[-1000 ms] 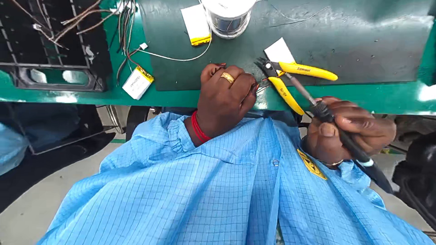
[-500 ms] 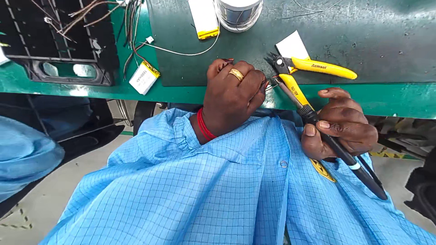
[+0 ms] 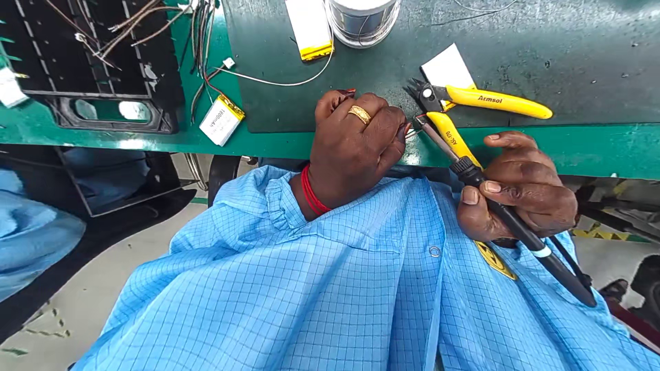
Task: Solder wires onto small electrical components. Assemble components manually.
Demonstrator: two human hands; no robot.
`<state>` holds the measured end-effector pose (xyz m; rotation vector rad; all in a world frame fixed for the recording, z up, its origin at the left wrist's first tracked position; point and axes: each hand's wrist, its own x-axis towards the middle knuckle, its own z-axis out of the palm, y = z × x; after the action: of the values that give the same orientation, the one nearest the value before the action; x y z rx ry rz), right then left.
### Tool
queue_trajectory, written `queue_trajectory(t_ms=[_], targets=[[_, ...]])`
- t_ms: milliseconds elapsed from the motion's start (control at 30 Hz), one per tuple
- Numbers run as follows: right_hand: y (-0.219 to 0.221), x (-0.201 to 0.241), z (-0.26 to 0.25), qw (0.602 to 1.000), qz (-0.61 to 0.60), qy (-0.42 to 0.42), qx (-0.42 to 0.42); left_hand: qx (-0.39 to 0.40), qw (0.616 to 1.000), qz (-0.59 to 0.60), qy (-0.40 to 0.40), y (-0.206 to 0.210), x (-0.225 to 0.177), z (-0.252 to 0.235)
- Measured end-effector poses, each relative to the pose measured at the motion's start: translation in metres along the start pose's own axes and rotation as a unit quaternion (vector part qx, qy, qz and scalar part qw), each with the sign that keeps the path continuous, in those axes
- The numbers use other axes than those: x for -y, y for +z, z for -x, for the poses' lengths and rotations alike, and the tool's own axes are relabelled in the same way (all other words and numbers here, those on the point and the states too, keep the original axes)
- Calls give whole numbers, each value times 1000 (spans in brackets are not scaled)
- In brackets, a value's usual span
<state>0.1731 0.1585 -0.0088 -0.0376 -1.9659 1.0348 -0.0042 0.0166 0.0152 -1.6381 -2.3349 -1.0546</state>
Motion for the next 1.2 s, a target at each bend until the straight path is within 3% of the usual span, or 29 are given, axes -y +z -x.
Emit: queue_trajectory(t_ms=[1200], targets=[[1,0,0,1000,-2,6,-4,3,1000,-2,-1,-1,0,0]])
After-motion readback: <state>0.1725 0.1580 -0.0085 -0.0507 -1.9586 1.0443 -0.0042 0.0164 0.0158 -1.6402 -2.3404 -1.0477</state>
